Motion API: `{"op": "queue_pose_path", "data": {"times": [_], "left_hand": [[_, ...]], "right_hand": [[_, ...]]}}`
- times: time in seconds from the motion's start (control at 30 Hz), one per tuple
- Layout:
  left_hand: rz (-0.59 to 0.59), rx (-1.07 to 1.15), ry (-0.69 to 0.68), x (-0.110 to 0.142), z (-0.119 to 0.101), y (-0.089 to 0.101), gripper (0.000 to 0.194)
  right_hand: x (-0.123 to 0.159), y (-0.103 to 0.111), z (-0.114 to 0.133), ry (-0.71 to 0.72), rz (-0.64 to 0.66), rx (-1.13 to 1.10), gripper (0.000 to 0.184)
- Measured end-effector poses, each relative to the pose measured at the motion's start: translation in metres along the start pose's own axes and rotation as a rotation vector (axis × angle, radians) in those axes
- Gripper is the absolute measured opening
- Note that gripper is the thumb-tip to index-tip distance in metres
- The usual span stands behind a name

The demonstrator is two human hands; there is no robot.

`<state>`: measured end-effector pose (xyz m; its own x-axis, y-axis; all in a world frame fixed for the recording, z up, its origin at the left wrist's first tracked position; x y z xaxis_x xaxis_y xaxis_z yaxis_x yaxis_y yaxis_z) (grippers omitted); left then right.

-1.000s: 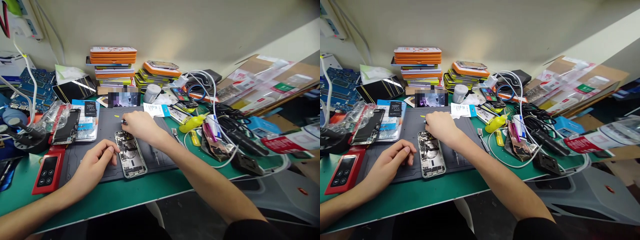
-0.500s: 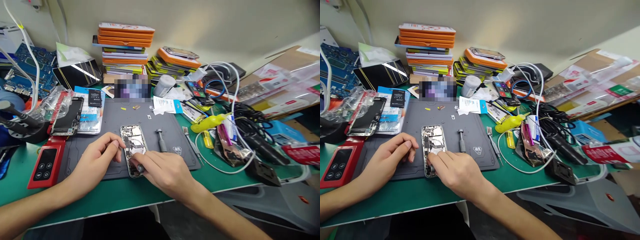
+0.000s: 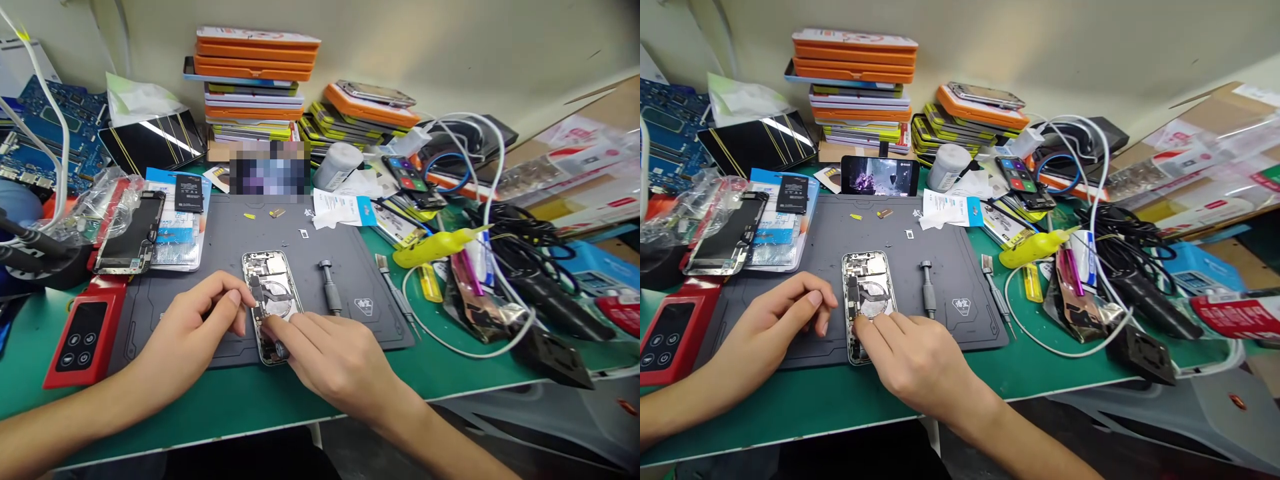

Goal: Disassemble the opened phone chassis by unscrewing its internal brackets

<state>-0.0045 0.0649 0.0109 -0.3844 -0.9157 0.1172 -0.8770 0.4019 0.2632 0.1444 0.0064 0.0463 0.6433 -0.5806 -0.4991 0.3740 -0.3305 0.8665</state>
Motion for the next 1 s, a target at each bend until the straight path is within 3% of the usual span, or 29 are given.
{"op": "queue_pose_path", "data": {"times": [0.23, 0.33, 0.4, 0.5, 0.6, 0.67, 0.8, 0.9, 1.0], "left_hand": [[-0.005, -0.055, -0.014, -0.001, -0.002, 0.001, 0.029], [-0.036, -0.200, -0.071, 0.001, -0.006, 0.002, 0.029], [-0.061, -0.386, -0.217, 0.006, -0.017, -0.003, 0.025], [-0.138, -0.757, -0.594, 0.024, -0.044, -0.017, 0.022], [-0.213, -1.100, -0.882, 0.041, -0.059, -0.031, 0.015], [-0.213, -1.214, -0.964, 0.046, -0.062, -0.035, 0.010], [-0.201, -1.203, -0.962, 0.042, -0.062, -0.032, 0.011], [-0.183, -1.189, -0.946, 0.040, -0.059, -0.033, 0.012], [-0.173, -1.221, -0.968, 0.041, -0.058, -0.036, 0.013]], "right_hand": [[-0.003, -0.001, -0.002, -0.009, 0.027, -0.025, 0.024], [0.000, 0.000, -0.009, -0.054, 0.016, -0.049, 0.027], [0.005, 0.002, -0.016, -0.133, -0.013, -0.109, 0.025], [0.017, 0.013, -0.031, -0.333, -0.164, -0.234, 0.019], [0.033, 0.025, -0.055, -0.654, -0.346, -0.482, 0.038], [0.037, 0.020, -0.065, -0.792, -0.393, -0.795, 0.049], [0.029, -0.002, -0.065, -0.834, -0.367, -1.289, 0.047], [0.029, -0.010, -0.063, -0.812, -0.425, -1.324, 0.035], [0.033, -0.006, -0.061, -0.772, -0.545, -1.219, 0.025]]}}
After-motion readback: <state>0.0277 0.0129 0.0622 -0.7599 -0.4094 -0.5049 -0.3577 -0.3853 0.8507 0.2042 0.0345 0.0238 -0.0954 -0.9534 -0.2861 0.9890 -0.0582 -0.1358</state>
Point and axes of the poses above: each hand's wrist, its own x-axis away from the middle knuckle, its own y-axis out of the back of the hand, z = x × y, the point moved 8 cm from there along -x, towards the middle knuckle, and after that the axes turned 4 degrees about -x, right-handed, at the moved point
